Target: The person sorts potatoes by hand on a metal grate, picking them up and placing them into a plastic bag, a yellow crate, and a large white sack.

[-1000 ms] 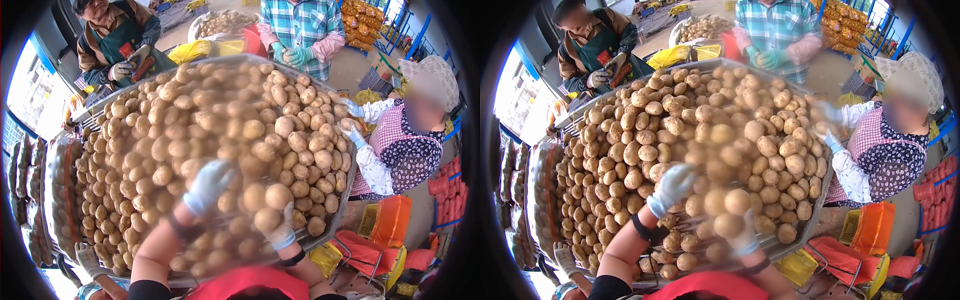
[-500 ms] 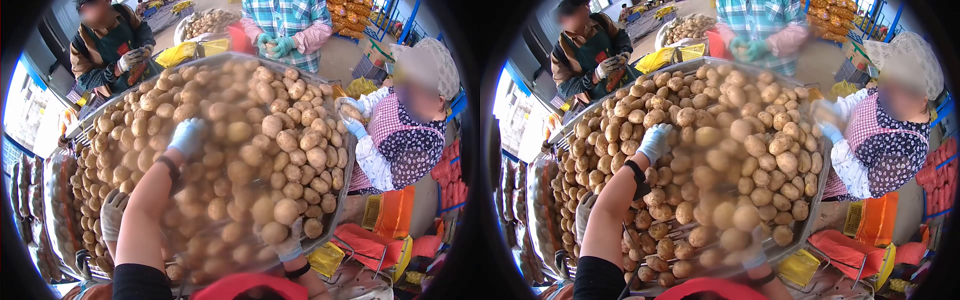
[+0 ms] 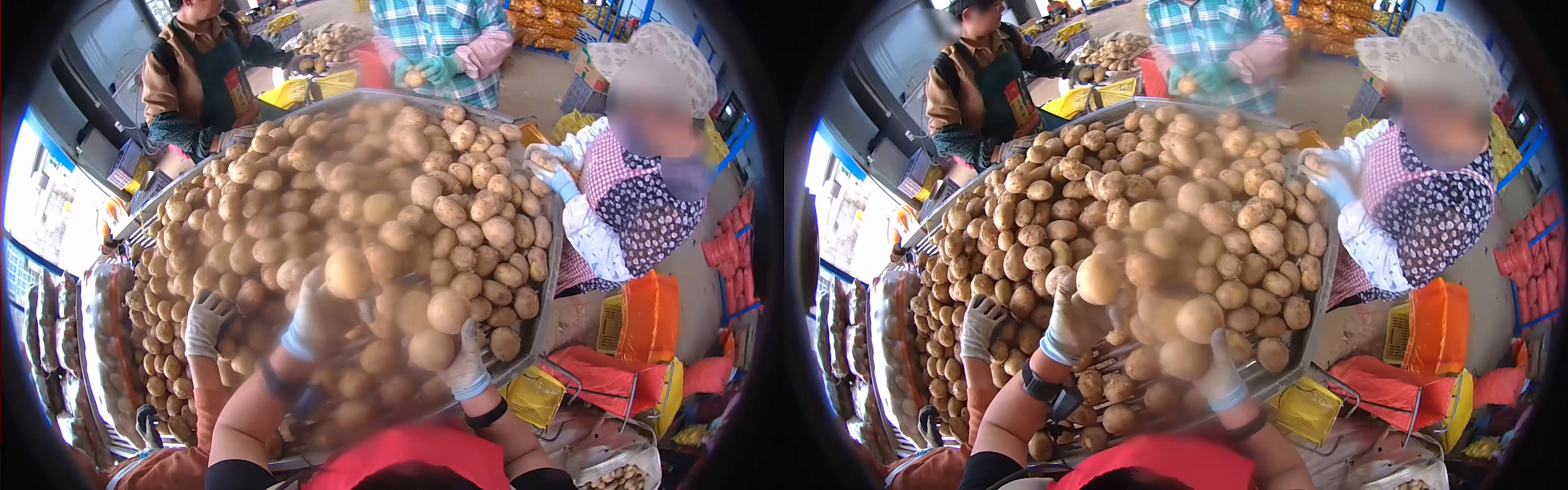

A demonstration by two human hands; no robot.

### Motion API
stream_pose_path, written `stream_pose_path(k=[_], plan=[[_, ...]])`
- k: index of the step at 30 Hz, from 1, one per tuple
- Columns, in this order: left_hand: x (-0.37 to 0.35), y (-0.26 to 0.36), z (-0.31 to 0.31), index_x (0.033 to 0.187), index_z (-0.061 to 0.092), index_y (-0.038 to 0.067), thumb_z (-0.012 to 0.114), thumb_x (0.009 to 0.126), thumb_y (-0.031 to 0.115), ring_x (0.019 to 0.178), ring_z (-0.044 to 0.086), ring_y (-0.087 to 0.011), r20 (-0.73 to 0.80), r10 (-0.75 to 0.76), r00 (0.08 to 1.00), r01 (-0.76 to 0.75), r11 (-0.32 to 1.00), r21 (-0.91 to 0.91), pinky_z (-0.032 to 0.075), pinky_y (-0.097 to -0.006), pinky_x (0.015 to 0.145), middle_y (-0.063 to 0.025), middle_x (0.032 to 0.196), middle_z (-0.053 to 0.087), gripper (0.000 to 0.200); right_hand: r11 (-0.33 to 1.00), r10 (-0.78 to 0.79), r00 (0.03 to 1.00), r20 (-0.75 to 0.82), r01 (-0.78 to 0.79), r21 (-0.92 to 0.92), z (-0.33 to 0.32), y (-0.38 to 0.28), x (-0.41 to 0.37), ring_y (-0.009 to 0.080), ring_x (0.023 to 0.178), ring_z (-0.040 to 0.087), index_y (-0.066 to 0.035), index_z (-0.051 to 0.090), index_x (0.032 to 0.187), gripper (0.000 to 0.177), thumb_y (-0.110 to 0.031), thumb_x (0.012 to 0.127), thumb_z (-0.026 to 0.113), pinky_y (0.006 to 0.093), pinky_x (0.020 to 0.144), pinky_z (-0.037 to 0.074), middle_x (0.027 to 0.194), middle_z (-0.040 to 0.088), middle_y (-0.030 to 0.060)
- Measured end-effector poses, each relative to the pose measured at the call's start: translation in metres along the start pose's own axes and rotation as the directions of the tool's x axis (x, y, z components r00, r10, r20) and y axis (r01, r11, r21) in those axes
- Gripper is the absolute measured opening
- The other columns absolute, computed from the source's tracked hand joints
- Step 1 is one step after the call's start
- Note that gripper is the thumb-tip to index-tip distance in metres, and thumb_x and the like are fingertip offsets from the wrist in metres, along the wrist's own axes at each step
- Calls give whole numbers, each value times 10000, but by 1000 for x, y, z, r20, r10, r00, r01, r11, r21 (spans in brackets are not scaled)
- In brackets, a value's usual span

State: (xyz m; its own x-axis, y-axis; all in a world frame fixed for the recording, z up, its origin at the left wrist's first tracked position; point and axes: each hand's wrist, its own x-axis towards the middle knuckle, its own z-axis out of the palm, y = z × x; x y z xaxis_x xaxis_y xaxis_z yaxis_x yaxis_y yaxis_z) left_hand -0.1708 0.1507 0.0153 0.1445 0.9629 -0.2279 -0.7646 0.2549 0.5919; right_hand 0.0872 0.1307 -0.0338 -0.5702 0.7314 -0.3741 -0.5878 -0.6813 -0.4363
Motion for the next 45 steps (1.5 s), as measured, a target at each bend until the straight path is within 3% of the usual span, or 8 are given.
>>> stream_pose_path(k=[6,13,21,30,34,40,43,45], plan=[[-12,-67,67,1451,418,-29,663,908,553,1218,551,-246,347,-61,936,-303,366,880,446,-395,1056,-128,1345,536,833,973,-227,960,-163,215,-90,-19,-8,-72,284,1375,442,-56,230,1565,736,-561,1052,384,427,1133,415,1564,337,165],[24,-201,38,1475,410,21,632,978,366,1266,550,-260,303,-392,869,324,912,252,468,-403,1064,-137,1372,552,644,839,-534,793,-294,540,-66,-37,-34,-157,228,1306,514,-19,394,1475,630,-483,1053,442,367,1109,427,1446,493,134],[16,-261,126,1404,488,29,634,921,554,1248,557,-267,293,-563,773,441,809,388,453,-439,1074,-127,1338,576,728,678,-732,571,-372,663,-318,-56,-40,-219,156,1133,590,-39,494,1372,472,-281,983,611,304,995,486,1271,587,69],[9,-272,134,1407,492,55,713,877,451,1236,565,-292,305,-585,752,500,806,316,489,-477,1031,-128,1348,561,697,735,-323,710,-626,605,307,-137,-20,-241,266,995,677,-33,534,1326,447,-256,955,647,382,703,614,1214,602,129],[4,-267,142,1420,476,58,673,924,374,1240,561,-294,290,-604,743,535,795,286,483,-457,1044,-131,1354,557,621,684,-714,471,-517,316,-657,-175,23,-239,285,1064,643,-4,513,1336,447,-204,959,645,409,798,612,1272,567,143],[7,-265,138,1391,515,28,563,1000,240,1249,548,-279,484,-571,664,-385,294,875,432,-361,1072,-181,1328,573,447,778,-617,653,-439,423,-464,-127,13,-185,194,1070,602,8,494,1343,411,-244,1024,560,344,822,572,1206,564,108],[12,-229,128,1345,557,5,581,984,227,1220,572,-260,393,-451,802,-295,273,915,448,-370,1050,-182,1278,609,425,851,-516,717,-469,490,-187,-135,15,-174,158,895,641,-52,490,1361,449,-358,1036,543,306,671,557,1077,599,63],[14,-193,117,1327,572,-6,597,974,195,1195,591,-255,333,-354,874,-196,371,908,471,-375,1026,-164,1261,626,407,664,-728,474,-494,310,-681,-146,7,-180,169,937,643,-51,514,1330,436,-369,1034,555,329,755,570,1077,611,69]])
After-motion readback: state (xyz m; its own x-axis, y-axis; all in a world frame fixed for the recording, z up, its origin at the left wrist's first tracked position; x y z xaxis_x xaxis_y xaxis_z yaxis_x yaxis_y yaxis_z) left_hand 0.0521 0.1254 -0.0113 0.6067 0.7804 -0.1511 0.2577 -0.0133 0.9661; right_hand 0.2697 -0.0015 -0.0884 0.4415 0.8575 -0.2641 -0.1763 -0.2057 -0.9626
